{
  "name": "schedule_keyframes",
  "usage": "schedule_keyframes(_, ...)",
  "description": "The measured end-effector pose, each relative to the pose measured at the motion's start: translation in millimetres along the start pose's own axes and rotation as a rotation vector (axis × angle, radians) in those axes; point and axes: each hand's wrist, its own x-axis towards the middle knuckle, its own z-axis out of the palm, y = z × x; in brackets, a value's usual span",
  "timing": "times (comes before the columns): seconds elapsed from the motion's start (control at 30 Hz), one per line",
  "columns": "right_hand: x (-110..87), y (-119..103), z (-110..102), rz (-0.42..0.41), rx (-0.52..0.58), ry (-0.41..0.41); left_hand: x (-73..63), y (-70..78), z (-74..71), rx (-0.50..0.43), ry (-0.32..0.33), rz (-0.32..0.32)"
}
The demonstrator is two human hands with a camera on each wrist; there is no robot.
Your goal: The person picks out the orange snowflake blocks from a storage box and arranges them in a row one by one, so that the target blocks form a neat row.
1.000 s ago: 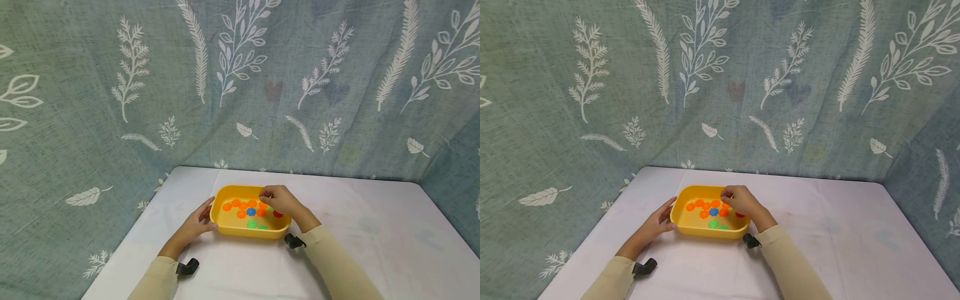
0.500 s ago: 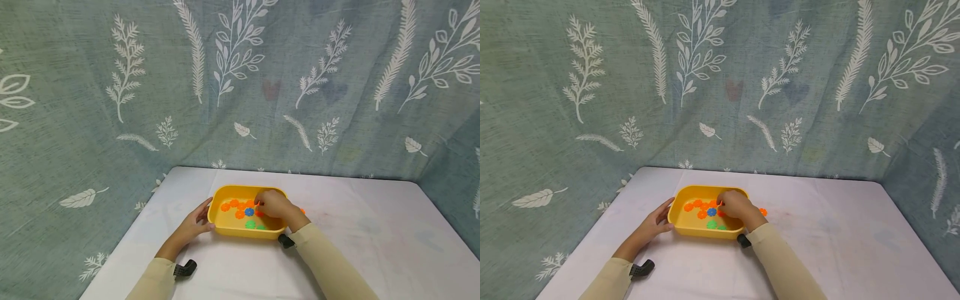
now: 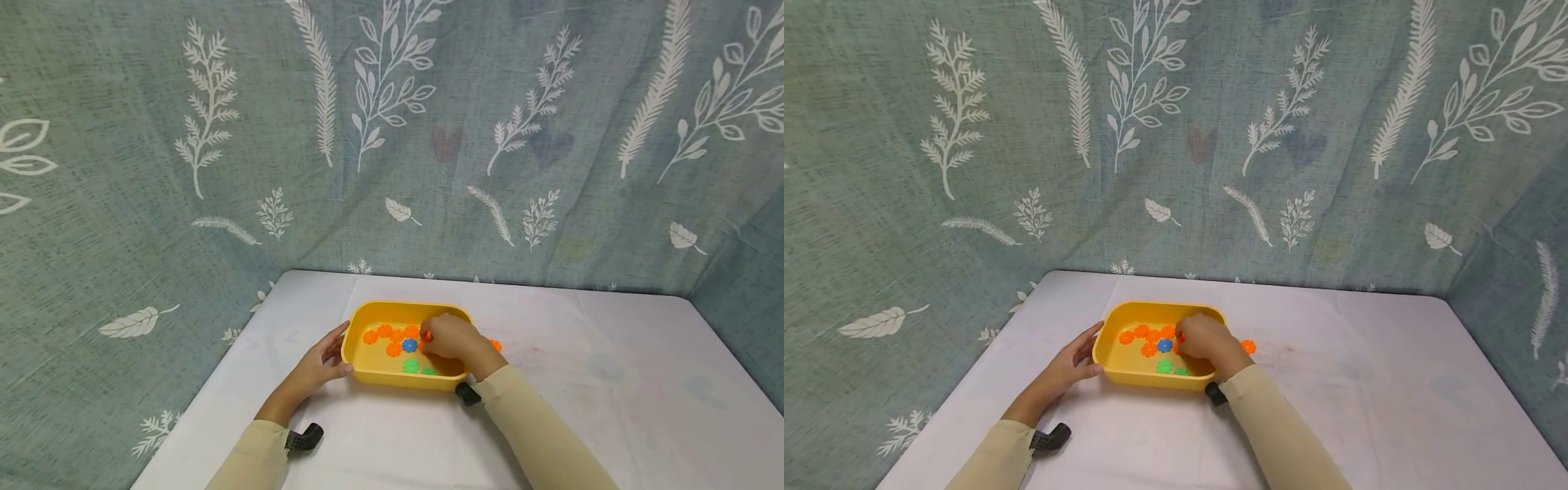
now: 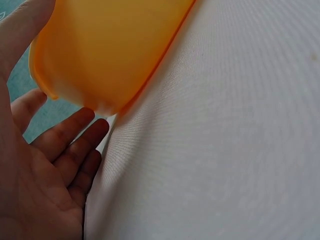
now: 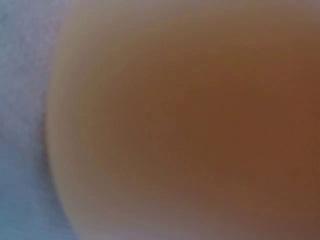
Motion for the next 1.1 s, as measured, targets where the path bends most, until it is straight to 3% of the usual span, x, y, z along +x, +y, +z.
schedule_keyframes(0.13,-0.6,0.3,1.2,0.008,0.009,0.0,-1.3,0.0,0.5,-0.005,0.009,0.004)
schedule_keyframes(0.37,-3.1,-0.4,-0.1,0.009,0.021,-0.024,-6.6,4.7,-1.3,-0.075,-0.026,0.075)
schedule_keyframes(0.73,-4.1,-2.9,-2.7,0.003,0.024,-0.041,-4.8,3.5,-1.6,-0.045,-0.009,0.066)
schedule_keyframes(1.1,-3.5,-4.4,-0.6,0.028,-0.002,0.013,-4.5,-0.3,-2.3,-0.044,-0.008,0.06)
